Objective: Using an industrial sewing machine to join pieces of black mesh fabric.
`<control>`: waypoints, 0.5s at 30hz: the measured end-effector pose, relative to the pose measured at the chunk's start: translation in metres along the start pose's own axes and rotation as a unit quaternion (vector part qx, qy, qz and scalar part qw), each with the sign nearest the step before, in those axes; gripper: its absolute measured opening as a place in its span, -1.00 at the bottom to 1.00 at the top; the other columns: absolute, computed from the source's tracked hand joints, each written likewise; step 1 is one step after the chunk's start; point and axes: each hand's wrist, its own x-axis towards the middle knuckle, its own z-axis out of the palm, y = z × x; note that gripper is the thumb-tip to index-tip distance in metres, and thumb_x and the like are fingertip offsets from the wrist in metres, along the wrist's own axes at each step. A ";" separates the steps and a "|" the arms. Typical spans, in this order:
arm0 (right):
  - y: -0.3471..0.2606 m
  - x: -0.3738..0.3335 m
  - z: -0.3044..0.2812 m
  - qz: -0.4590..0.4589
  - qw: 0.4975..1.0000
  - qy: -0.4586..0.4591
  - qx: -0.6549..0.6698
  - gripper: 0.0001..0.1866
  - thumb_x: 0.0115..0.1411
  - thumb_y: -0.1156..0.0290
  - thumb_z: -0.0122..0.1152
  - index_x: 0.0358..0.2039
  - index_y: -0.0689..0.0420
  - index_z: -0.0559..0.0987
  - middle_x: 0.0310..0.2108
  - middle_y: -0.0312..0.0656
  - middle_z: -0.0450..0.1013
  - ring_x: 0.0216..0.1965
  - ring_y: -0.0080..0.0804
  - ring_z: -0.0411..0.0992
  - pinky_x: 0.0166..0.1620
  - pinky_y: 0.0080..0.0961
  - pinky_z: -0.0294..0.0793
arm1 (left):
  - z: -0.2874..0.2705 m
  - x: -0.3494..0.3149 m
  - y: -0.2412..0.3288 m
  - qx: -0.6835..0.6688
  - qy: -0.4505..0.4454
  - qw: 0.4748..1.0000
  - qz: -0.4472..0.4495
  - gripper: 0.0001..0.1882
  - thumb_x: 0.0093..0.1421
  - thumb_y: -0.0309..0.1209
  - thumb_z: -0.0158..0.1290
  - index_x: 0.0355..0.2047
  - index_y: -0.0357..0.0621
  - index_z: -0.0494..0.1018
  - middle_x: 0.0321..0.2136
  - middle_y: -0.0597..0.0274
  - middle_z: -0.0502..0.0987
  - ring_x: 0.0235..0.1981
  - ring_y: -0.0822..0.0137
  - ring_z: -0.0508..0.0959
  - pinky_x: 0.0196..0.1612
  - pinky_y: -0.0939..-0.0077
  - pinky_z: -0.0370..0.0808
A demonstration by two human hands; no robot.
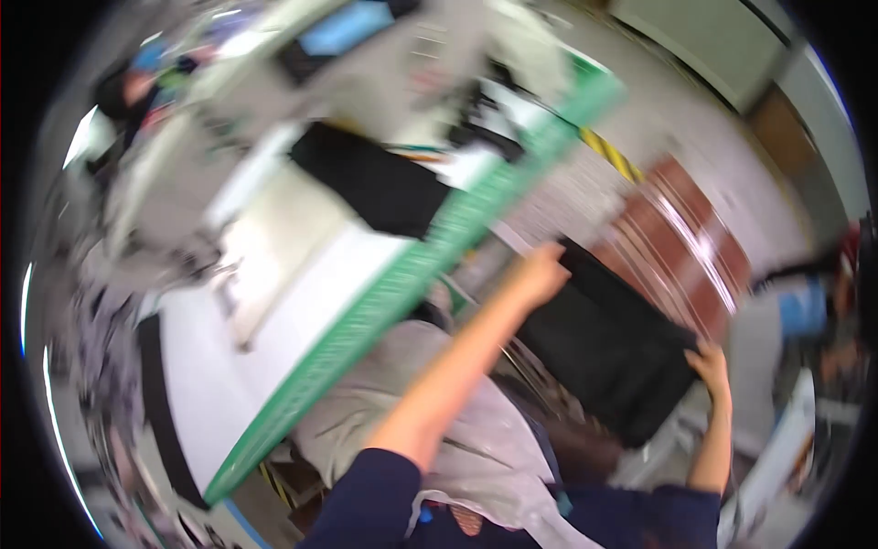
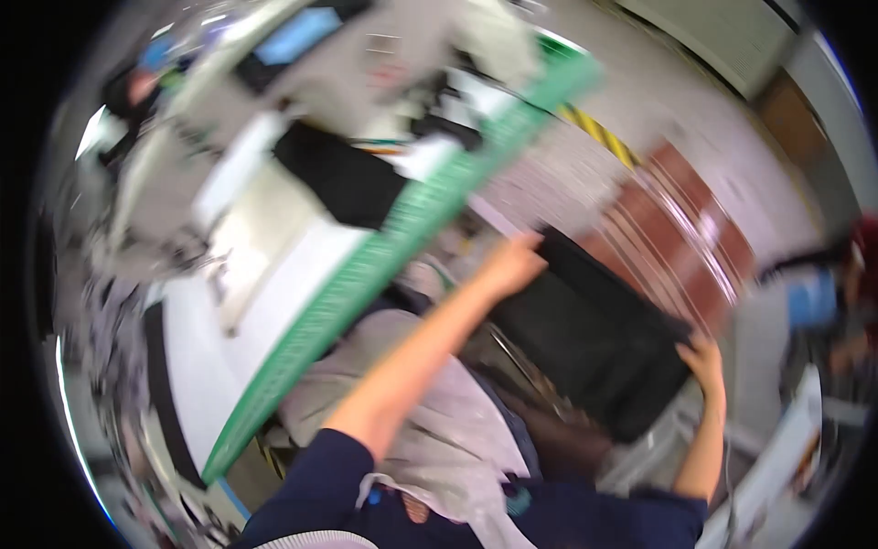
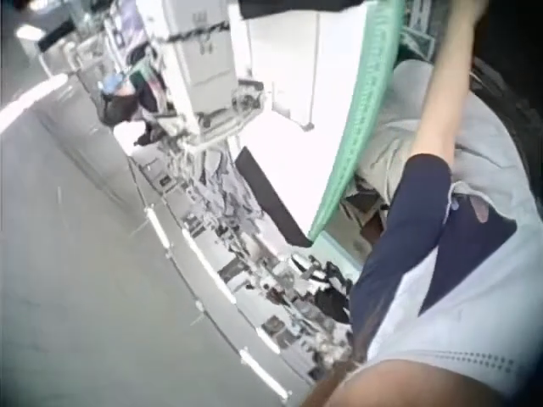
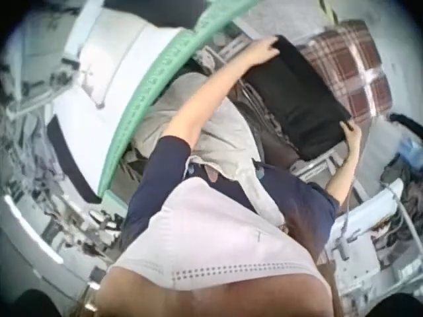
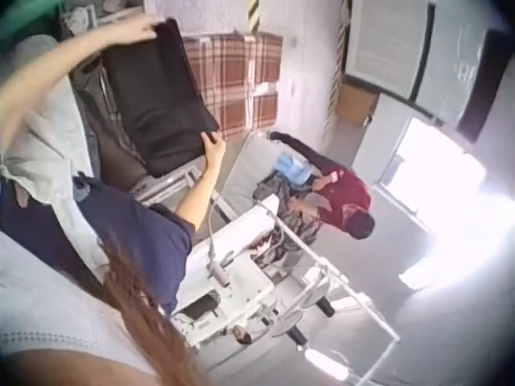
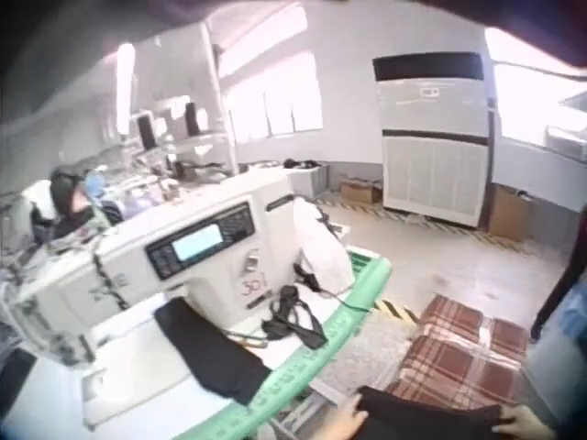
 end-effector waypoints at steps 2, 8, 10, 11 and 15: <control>0.016 -0.020 0.012 0.043 0.990 0.101 0.085 -0.59 -0.01 0.50 0.44 -0.10 0.28 0.61 -0.18 0.02 0.58 -0.09 -0.07 0.55 0.05 -0.30 0.49 | 0.007 -0.013 0.016 -0.071 -0.013 0.997 0.034 -0.49 -0.01 -0.35 0.17 -0.05 -0.36 0.43 -0.20 -0.24 0.56 -0.10 -0.16 0.58 -0.02 0.05 0.52; -0.193 0.004 0.049 -0.284 0.932 0.077 -0.212 -0.33 0.21 0.25 0.28 0.33 0.04 0.36 0.40 -0.05 0.18 0.37 0.03 0.17 0.29 0.13 0.20 | -0.024 -0.151 -0.025 -0.077 -0.150 0.980 0.106 -0.36 0.15 -0.41 0.16 0.22 -0.42 0.28 0.17 -0.22 0.34 0.24 -0.11 0.34 0.31 0.21 0.30; -0.224 0.011 0.082 -0.288 0.927 -0.009 -0.239 -0.31 0.25 0.15 0.22 0.37 -0.06 0.30 0.46 -0.16 0.08 0.44 -0.08 0.06 0.37 0.21 -0.03 | -0.059 -0.202 -0.017 -0.119 -0.195 0.972 0.052 -0.43 0.23 -0.40 0.13 0.22 -0.34 0.32 0.15 -0.16 0.39 0.18 -0.01 0.40 0.23 0.25 0.38; -0.233 0.014 0.094 -0.306 0.920 -0.028 -0.243 -0.33 0.27 0.17 0.19 0.38 -0.07 0.29 0.46 -0.19 0.08 0.44 -0.12 0.07 0.37 0.23 -0.02 | -0.085 -0.232 -0.008 -0.140 -0.194 0.971 0.011 -0.46 0.28 -0.42 0.08 0.25 -0.30 0.31 0.13 -0.12 0.40 0.16 0.04 0.42 0.22 0.28 0.39; -0.244 0.042 0.125 -0.281 0.914 -0.040 -0.291 -0.66 0.28 0.15 0.21 0.00 -0.02 0.63 0.21 -0.23 0.43 0.30 -0.20 0.28 0.36 0.16 0.03 | -0.194 -0.341 0.039 -0.279 -0.101 0.944 -0.147 -0.53 0.42 -0.42 -0.06 0.31 -0.17 0.29 0.15 0.06 0.44 0.15 0.27 0.46 0.17 0.39 0.43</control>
